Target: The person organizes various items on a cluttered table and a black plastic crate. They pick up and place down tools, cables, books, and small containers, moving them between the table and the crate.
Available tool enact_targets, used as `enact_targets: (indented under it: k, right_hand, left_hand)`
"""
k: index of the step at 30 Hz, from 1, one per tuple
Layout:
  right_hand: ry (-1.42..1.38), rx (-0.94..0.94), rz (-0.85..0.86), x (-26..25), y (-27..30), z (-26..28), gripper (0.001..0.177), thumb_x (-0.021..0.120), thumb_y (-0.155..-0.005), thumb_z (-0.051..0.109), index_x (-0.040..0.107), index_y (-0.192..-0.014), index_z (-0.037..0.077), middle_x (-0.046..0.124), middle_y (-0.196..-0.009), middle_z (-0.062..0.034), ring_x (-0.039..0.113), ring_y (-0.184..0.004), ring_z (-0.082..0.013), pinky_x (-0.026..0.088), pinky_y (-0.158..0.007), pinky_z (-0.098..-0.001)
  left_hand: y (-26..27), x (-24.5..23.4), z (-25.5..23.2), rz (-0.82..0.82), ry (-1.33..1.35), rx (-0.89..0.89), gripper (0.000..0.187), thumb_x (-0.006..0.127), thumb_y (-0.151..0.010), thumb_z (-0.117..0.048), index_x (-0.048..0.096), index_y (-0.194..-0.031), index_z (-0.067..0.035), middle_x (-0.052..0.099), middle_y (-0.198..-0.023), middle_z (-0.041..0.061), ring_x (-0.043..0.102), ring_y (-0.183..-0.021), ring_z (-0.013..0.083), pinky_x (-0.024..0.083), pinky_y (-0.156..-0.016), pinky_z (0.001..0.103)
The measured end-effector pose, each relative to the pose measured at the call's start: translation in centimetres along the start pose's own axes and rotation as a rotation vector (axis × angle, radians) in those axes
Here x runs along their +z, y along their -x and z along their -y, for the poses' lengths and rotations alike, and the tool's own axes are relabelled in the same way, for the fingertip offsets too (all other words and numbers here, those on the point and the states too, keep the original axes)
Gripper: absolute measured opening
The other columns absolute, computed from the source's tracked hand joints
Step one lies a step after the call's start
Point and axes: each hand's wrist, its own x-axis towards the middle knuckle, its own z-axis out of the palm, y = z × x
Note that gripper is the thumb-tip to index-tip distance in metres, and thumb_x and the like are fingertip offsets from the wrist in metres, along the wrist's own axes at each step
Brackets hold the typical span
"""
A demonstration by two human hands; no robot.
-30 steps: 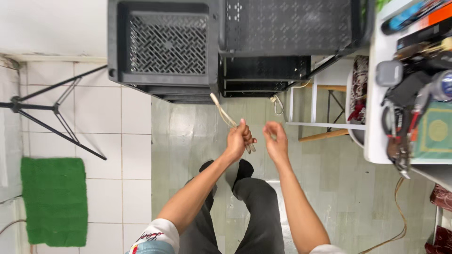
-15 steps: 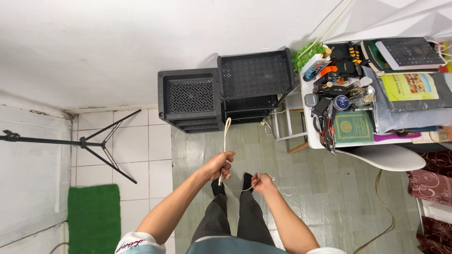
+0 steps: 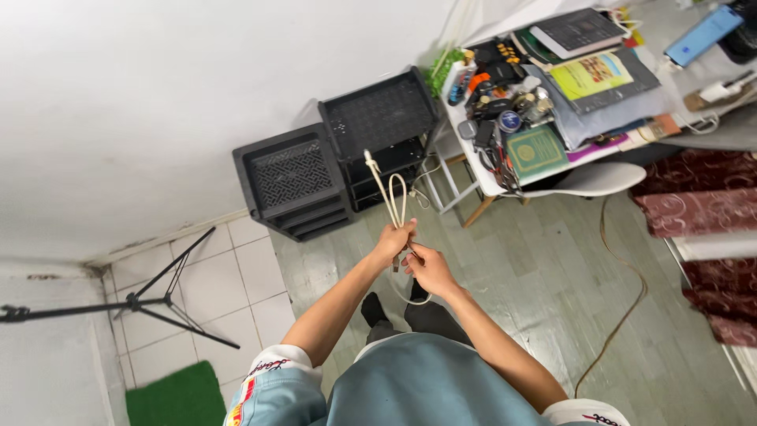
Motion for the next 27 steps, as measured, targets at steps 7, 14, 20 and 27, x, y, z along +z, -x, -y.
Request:
enact_targets:
  k: [7,14,20,27]
  right_hand:
    - [0.25,0.186,-0.221,-5.6,6.8,3.0,0.067,0.066,-0.096,0.028,0.041,-0.157,0.014,0.074,-0.105,-0.0194,0.068,-0.097,-0.036,0.056,-0.089,-0.0435]
    - [0.392,-0.288,-0.57,-14.1,10.1,1.8,0.075,0.074,-0.083,0.013,0.039,-0.149,0.007,0.054,-0.144,-0.0205,0.049,-0.134,-0.037,0.043,-0.107,-0.0479]
    - [0.59,-0.298,-0.554,-22.2,11.3,-3.2,0.055,0.059,-0.083,-0.006,0.06,-0.135,0.012,0.054,-0.15,-0.012,0.044,-0.144,-0.0364,0.034,-0.118,-0.0474]
    - [-0.298,-0.103,-0.345,-28.6,13.5,-12.3,0.054,0.035,-0.111,0.043,0.051,-0.148,0.008,0.068,-0.131,-0.0156,0.066,-0.119,-0.0268,0.048,-0.106,-0.0407]
  left_hand:
    - [-0.1,6.3,-2.0,0.026,0.018,-0.126,0.045,0.071,-0.093,-0.041,0.059,-0.08,0.0,0.057,-0.063,0.005,0.062,-0.051,0.0213,0.051,-0.045,0.036]
    - [1.8,13.8,-5.0,0.296,-0.802,0.016,0.053,0.077,-0.084,-0.048,0.063,-0.074,0.001,0.062,-0.064,0.01,0.064,-0.058,0.024,0.05,-0.055,0.042]
    - [1.3,21.3,-3.6,0.599,-0.953,0.454,0.045,0.077,-0.082,-0.047,0.069,-0.074,-0.003,0.063,-0.066,0.007,0.062,-0.06,0.0227,0.049,-0.059,0.041]
    - [0.3,31.6,-2.4,0.37,-0.53,0.336,0.061,0.078,-0.092,-0.051,0.049,-0.063,-0.004,0.039,-0.06,-0.005,0.033,-0.059,0.0079,0.029,-0.051,0.034]
